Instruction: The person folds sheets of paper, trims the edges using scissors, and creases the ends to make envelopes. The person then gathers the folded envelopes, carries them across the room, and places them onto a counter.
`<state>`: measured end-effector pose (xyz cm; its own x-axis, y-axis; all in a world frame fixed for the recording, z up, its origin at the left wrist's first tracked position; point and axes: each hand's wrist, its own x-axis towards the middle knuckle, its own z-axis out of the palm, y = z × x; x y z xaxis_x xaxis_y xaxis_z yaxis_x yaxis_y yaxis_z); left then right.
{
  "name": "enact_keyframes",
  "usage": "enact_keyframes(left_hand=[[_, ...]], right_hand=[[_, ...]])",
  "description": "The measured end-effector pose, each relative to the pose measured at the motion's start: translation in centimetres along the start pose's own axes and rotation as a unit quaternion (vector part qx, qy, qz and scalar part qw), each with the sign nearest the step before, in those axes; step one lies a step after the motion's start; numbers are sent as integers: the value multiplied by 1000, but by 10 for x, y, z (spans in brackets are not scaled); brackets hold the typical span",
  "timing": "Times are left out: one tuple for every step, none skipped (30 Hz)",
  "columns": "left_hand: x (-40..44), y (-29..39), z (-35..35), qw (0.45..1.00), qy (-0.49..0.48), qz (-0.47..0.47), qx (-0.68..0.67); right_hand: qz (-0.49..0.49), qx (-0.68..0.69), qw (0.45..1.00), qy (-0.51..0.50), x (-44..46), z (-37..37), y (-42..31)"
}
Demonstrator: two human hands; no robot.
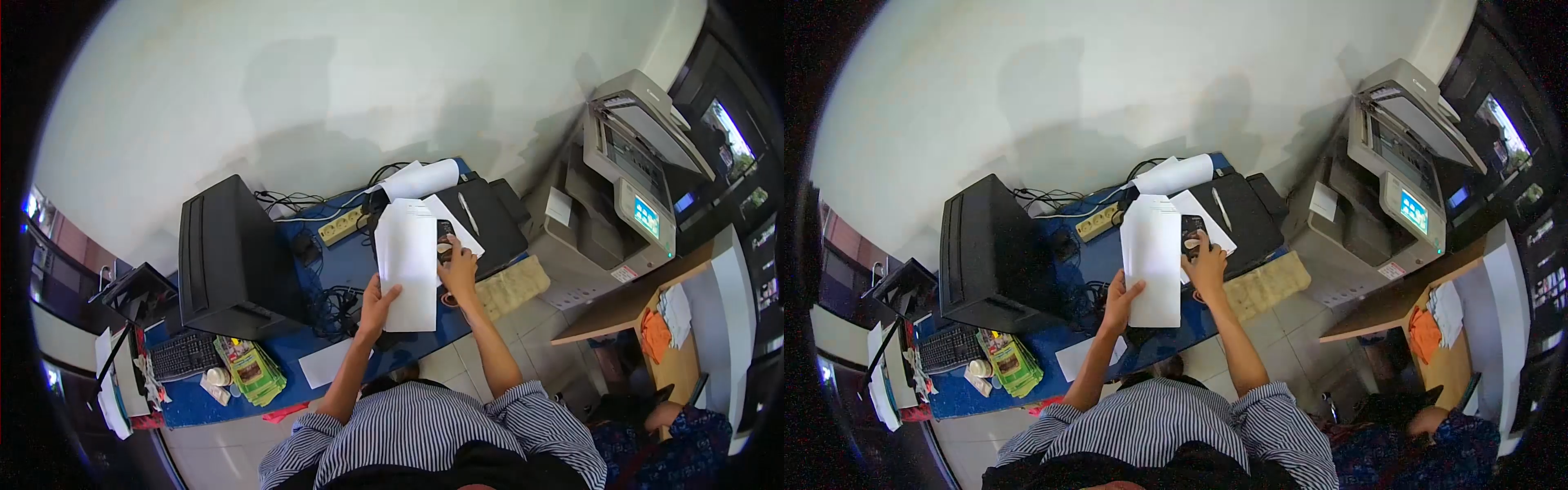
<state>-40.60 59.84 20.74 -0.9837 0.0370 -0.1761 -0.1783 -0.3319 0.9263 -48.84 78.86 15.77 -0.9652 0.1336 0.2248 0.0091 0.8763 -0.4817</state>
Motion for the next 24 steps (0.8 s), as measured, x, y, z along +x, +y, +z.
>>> enact_keyframes(left_hand=[[0, -3, 0, 1000, -4, 0, -1], [0, -5, 0, 1000, -3, 1, -1], [1, -8, -1, 1000, -8, 10, -4], [2, -9, -1, 1000, -14, 19, -7], [2, -11, -1, 999, -20, 27, -10], [2, -13, -2, 999, -24, 35, -12], [1, -11, -2, 999, -23, 35, -12], [1, -10, -3, 999, -19, 35, -16], [0, -8, -3, 999, -16, 34, -20], [-2, -6, -4, 999, -13, 32, -23], [-3, -4, -5, 999, -10, 30, -27], [-4, -2, -6, 999, -9, 30, -27], [-5, -1, -7, 999, -9, 32, -25], [-6, 0, -9, 999, -9, 35, -23], [-7, 2, -10, 999, -10, 38, -22], [-8, 4, -11, 999, -11, 41, -21], [-10, 6, -13, 999, -9, 41, -22], [-12, 8, -14, 999, -9, 39, -22], [-15, 11, -15, 999, -10, 36, -22], [-18, 13, -17, 999, -11, 33, -22], [-19, 15, -20, 999, -13, 30, -22], [-21, 14, -24, 999, -13, 30, -22], [-23, 12, -29, 999, -16, 29, -18], [-25, 9, -34, 999, -19, 29, -14]], right_hand=[[7, 25, 999, -20, 4, -2, 4], [6, 25, 999, -20, 7, -7, 5], [42, 117, 991, -46, 11, -13, 7], [79, 208, 972, -72, 14, -20, 8], [115, 296, 943, -97, 17, -27, 9], [150, 382, 904, -122, 20, -32, 8], [150, 381, 904, -124, 23, -34, 10], [149, 385, 903, -119, 27, -35, 11], [148, 389, 902, -115, 30, -36, 12], [148, 393, 901, -110, 31, -36, 12], [148, 397, 900, -105, 32, -36, 13], [148, 397, 900, -106, 32, -36, 12], [151, 396, 900, -105, 32, -36, 11], [154, 394, 900, -103, 32, -35, 9], [157, 392, 901, -102, 33, -35, 8], [159, 390, 902, -100, 33, -35, 7], [158, 389, 902, -101, 33, -35, 5], [157, 387, 903, -99, 34, -36, 4], [156, 385, 904, -96, 33, -37, 3], [156, 383, 906, -93, 33, -37, 2], [155, 382, 907, -90, 32, -37, 0], [155, 381, 907, -89, 31, -36, -2], [144, 365, 915, -89, 29, -34, -5], [133, 349, 923, -89, 27, -33, -7]])
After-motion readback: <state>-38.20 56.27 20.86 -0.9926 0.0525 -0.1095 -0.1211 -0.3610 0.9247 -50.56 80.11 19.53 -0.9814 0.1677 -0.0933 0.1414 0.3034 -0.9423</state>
